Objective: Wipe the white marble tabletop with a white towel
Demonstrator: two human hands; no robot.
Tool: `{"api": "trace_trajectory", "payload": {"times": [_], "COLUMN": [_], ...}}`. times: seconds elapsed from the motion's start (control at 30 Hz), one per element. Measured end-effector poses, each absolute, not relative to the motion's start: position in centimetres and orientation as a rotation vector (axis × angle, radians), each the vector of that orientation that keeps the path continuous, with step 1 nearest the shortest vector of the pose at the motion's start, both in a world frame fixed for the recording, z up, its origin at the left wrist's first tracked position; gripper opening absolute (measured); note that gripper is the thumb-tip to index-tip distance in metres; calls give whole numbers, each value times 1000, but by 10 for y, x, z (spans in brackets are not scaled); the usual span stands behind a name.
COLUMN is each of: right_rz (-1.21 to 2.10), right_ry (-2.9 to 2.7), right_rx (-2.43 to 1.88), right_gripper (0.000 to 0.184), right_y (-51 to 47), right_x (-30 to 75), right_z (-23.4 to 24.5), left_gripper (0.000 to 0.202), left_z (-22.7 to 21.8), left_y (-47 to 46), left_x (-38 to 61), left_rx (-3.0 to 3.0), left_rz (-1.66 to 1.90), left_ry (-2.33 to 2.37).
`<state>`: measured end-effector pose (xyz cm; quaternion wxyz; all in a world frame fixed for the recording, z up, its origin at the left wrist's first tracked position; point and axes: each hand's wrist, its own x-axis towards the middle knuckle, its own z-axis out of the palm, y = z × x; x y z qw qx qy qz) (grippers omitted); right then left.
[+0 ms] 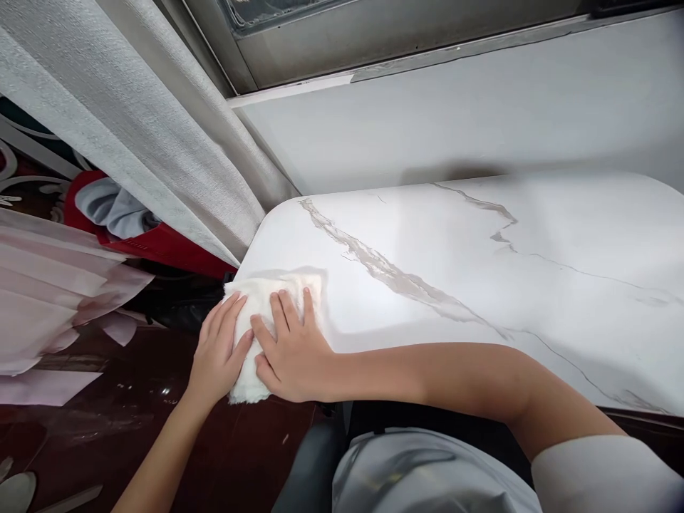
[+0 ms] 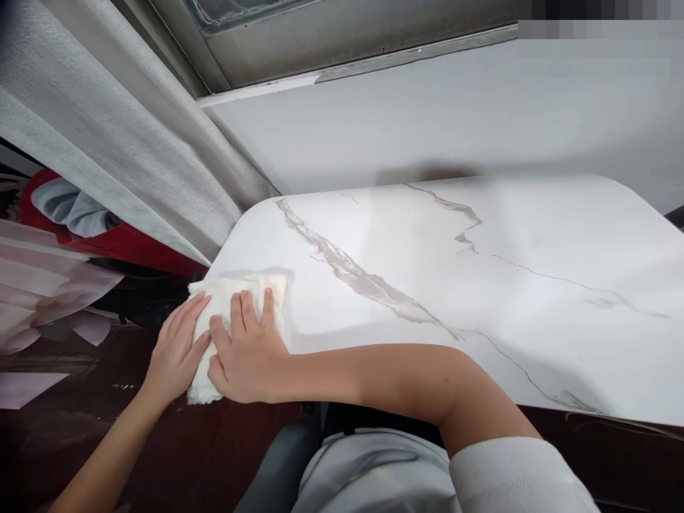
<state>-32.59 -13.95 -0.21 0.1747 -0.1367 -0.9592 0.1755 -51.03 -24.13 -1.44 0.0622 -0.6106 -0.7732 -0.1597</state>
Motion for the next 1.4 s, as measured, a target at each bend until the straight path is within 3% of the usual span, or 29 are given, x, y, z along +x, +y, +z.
{"api": "trace_trajectory", "payload": {"times": [0.5, 0.77, 1.1, 1.4], "right_rz": [452, 792, 500, 470], "right_ry": [-2715, -2650, -2518, -2544], "right_rx": [-320, -783, -1004, -1027], "right_gripper": [58, 55, 51, 51], "right_y": [-106, -36, 57, 107], "right_x": [-341, -357, -384, -393], "right_z": [-10, 4, -9, -8], "left_gripper": [55, 57, 58, 60], "left_z": [-11, -13, -12, -1], "left_y": [-210, -126, 1, 73], "left_x": [-535, -531, -553, -544], "left_rx": [-1969, -1927, -1970, -1727], "left_rz": [-335, -349, -504, -220], "left_ry": [-2262, -2304, -2352, -2670]}}
